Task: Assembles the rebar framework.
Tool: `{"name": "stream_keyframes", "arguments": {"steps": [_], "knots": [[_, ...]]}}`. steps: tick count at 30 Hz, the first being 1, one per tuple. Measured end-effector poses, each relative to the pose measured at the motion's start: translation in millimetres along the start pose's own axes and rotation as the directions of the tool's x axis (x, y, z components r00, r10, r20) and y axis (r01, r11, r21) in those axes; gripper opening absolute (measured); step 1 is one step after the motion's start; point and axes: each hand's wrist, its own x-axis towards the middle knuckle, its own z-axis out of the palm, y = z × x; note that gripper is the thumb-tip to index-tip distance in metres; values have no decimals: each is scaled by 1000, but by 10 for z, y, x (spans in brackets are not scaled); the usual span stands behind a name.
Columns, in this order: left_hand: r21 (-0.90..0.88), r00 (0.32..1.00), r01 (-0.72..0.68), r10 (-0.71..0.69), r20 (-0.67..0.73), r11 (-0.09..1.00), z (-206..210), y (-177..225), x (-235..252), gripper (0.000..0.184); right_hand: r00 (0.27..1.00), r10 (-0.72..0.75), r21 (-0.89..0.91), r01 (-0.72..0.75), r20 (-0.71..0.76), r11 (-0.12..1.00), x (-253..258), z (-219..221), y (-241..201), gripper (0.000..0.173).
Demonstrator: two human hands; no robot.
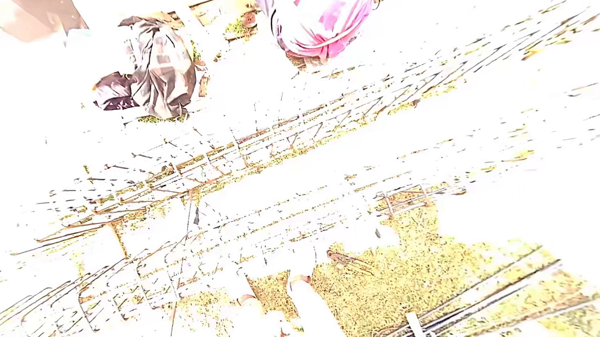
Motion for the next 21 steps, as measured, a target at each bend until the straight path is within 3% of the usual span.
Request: {"name": "stream_keyframes", "arguments": {"steps": [2, 4, 7, 9, 13, 16, 18, 21], "knots": [[-10, 996, 90, -90, 14, 996, 90, -46, 107, 20, 999, 44, -87, -43, 4, 995, 67, -181, 16, 32], [35, 985, 143, -146, 98, 989, 111, -125, 226, 21, 983, 183, -81, -182, 6, 980, 135, -331, 10, 33], [348, 947, -1, -110, 301, 938, -45, -221, 460, 25, 912, 388, 112, -403, 132, 908, 208, -540, 22, 29], [448, 924, -45, -133, 359, 893, -91, -195, 554, 25, 891, 395, 221, -441, 222, 870, 193, -634, 32, 25], [308, 891, 24, -160, 425, 951, -21, -45, 574, 24, 910, 335, 423, -410, 243, 808, 148, -655, -51, 19], [92, 862, 221, -239, 448, 971, 71, 87, 565, 26, 917, 366, 537, -393, 162, 747, 156, -594, -226, 22], [-59, 853, 327, -268, 448, 943, 137, 124, 564, 24, 929, 359, 503, -353, 88, 789, 168, -559, -340, 26], [-122, 899, 312, -252, 357, 942, 204, 71, 602, 19, 961, 275, 344, -258, -3, 903, 209, -500, -310, 23]]}}
